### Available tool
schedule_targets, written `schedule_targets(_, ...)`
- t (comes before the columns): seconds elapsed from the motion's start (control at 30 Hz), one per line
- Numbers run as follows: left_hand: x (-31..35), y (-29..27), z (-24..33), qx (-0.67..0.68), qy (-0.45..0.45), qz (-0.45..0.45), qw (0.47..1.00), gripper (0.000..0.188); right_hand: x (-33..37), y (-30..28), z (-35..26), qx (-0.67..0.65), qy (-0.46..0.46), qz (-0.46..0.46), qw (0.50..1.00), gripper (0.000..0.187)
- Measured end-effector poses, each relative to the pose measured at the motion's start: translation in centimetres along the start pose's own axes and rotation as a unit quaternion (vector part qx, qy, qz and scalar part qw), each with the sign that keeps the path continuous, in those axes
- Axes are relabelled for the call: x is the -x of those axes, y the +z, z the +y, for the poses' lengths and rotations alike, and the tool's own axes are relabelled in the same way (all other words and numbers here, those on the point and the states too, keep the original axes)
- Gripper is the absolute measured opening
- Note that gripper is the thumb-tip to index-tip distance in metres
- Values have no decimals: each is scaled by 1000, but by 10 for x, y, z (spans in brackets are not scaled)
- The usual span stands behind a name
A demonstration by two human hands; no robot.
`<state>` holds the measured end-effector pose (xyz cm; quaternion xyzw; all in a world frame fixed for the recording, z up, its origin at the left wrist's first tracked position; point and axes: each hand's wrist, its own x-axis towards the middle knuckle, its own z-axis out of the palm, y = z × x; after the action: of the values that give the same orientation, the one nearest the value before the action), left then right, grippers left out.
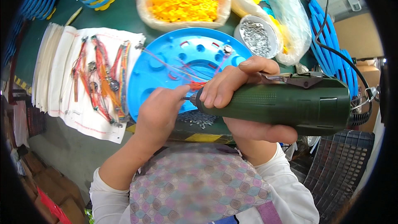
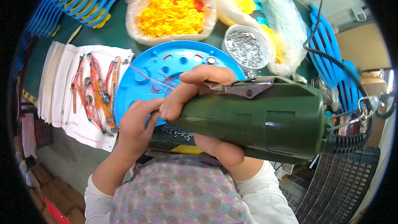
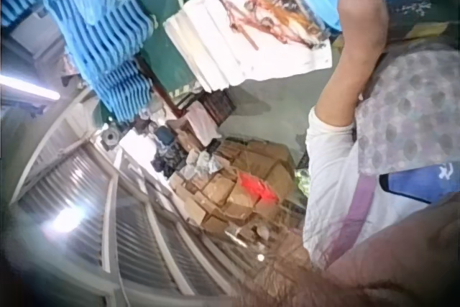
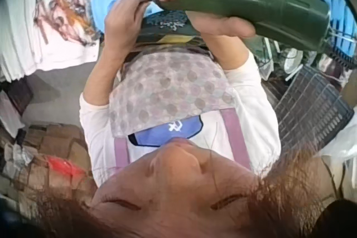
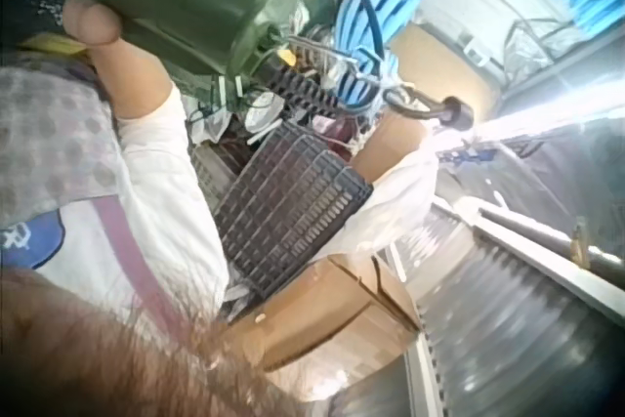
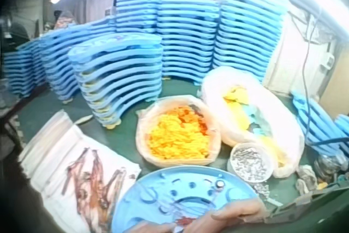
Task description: The person assembles small electronic components on a blue plastic tray, using a soldering iron to join wires to star-shaped pieces. They repeatedly pick up components, position them, solder connections, and place finished units aside.
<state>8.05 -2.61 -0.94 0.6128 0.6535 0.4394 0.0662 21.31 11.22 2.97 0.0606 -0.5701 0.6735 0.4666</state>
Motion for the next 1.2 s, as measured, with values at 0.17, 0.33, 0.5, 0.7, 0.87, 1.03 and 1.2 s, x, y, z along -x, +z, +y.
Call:
schedule_targets(0.17, 17, -23, -13, -77, 31, 74, 994, 53, 1, 28, 20, -20, 58, 37, 997, 122)
schedule_targets(0.33, 33, -41, -21, -135, -40, 36, 989, 75, 11, 35, 48, 16, 69, 15, 997, 123)
schedule_targets(0.5, 43, -34, -29, -119, -91, 9, 989, 84, 11, 38, 53, 85, 113, -7, 990, 124)
schedule_targets(0.7, 43, -32, -32, -102, -99, 14, 990, 85, 16, 42, 58, 81, 129, 2, 988, 121)
schedule_targets(0.87, 43, -32, -32, -105, -89, 13, 990, 86, 13, 37, 60, 107, 154, -41, 981, 109)
schedule_targets(1.03, 43, -30, -30, -85, -86, 27, 992, 91, 6, 40, 70, 70, 178, -93, 977, 99)
schedule_targets(1.2, 45, -28, -33, -85, -94, 40, 991, 95, 6, 53, 76, -38, 204, -60, 976, 89)
